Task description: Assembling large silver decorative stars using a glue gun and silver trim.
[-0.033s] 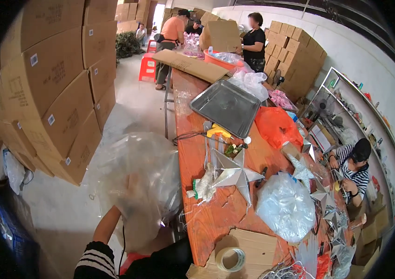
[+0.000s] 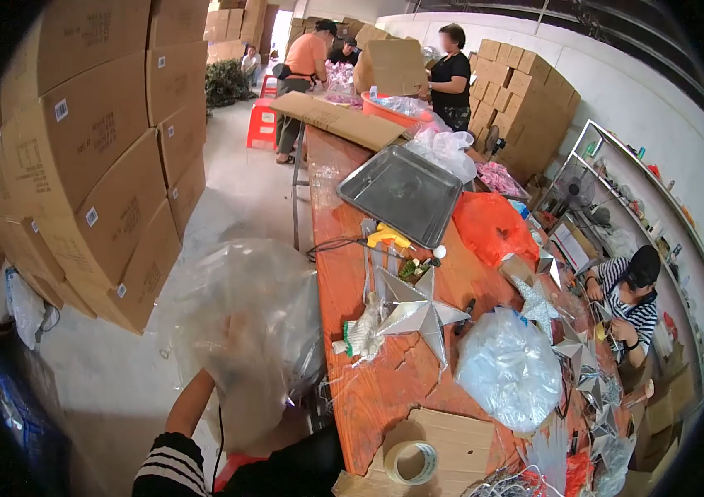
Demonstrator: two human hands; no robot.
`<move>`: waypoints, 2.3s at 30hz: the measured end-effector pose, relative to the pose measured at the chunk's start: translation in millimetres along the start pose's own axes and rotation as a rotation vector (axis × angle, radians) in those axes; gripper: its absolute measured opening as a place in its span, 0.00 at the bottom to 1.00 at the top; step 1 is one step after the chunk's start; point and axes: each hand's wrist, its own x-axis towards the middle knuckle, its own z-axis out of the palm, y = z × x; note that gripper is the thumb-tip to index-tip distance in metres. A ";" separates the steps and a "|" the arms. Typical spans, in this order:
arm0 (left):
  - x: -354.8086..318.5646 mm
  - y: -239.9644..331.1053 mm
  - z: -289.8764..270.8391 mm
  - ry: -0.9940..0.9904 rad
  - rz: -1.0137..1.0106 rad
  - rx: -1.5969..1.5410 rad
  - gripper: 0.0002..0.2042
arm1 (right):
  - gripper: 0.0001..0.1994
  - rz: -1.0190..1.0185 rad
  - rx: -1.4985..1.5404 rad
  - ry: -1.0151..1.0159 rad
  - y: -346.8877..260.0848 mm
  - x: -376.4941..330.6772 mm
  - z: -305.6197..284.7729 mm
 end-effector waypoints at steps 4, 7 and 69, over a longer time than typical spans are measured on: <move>16.3 9.9 -10.6 0.044 0.075 0.012 0.16 | 0.16 0.176 0.285 -0.026 5.7 -2.0 -2.7; 31.7 18.9 -14.0 0.072 0.135 0.013 0.16 | 0.15 0.130 0.274 -0.077 21.3 -1.4 -3.7; 78.9 56.5 -22.8 0.421 0.406 0.139 0.17 | 0.08 -0.426 0.052 -0.048 -33.9 -28.6 -7.5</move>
